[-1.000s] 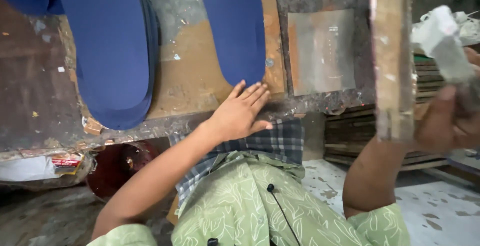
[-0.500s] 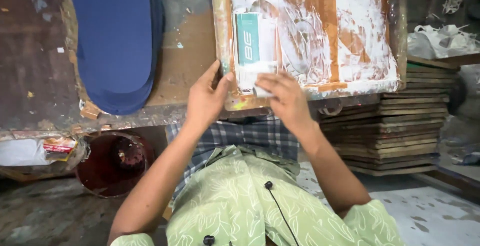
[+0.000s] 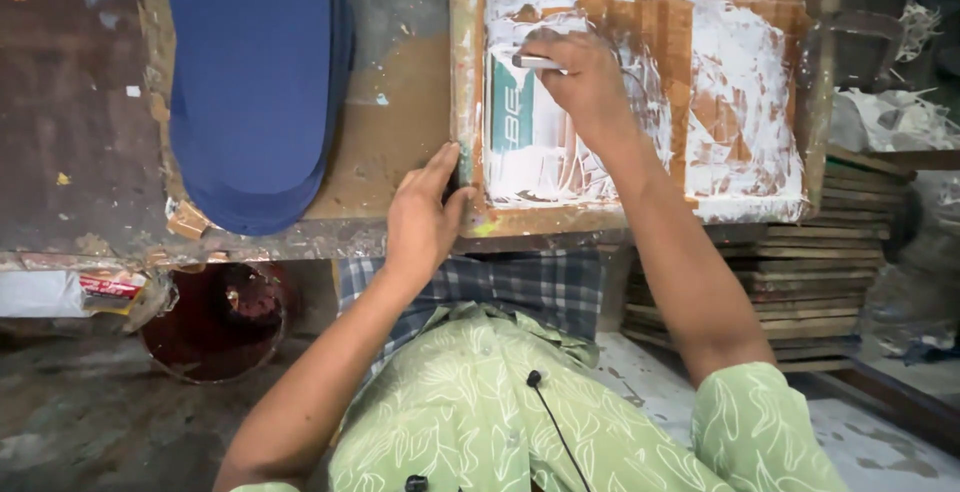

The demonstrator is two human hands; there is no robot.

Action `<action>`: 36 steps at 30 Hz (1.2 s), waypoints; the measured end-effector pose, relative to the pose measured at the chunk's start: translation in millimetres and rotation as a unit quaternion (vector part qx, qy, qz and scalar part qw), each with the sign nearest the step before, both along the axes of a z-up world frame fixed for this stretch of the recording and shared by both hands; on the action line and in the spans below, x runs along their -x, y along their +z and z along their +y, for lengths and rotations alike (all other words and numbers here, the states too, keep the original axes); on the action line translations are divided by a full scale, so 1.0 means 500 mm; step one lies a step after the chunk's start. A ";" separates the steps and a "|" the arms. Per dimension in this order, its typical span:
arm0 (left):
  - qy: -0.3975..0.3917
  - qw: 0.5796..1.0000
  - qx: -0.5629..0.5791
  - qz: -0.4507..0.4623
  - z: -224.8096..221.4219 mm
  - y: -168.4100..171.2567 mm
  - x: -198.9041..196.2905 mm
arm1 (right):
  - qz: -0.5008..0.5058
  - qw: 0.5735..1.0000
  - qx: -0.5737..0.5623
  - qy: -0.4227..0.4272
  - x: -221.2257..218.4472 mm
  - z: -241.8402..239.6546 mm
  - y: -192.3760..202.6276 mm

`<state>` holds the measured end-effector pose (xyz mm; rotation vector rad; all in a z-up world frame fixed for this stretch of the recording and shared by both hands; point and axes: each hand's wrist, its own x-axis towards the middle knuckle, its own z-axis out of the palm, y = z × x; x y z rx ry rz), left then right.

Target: The person is screen printing logos or labels onto blue footwear soles.

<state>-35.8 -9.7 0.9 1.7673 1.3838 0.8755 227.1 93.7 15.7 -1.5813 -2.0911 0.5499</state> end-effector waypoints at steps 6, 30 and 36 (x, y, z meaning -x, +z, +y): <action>-0.006 1.000 0.008 -0.013 0.000 -0.005 0.004 | -0.130 0.982 -0.115 0.073 0.043 -0.177 -0.026; 0.101 0.995 -0.023 -0.009 0.239 -0.125 -0.124 | 0.264 0.872 -0.402 -0.093 -0.178 -0.344 0.263; 0.131 0.989 -0.063 -0.020 0.353 -0.064 -0.017 | 0.292 0.871 -0.388 -0.075 -0.267 -0.296 0.249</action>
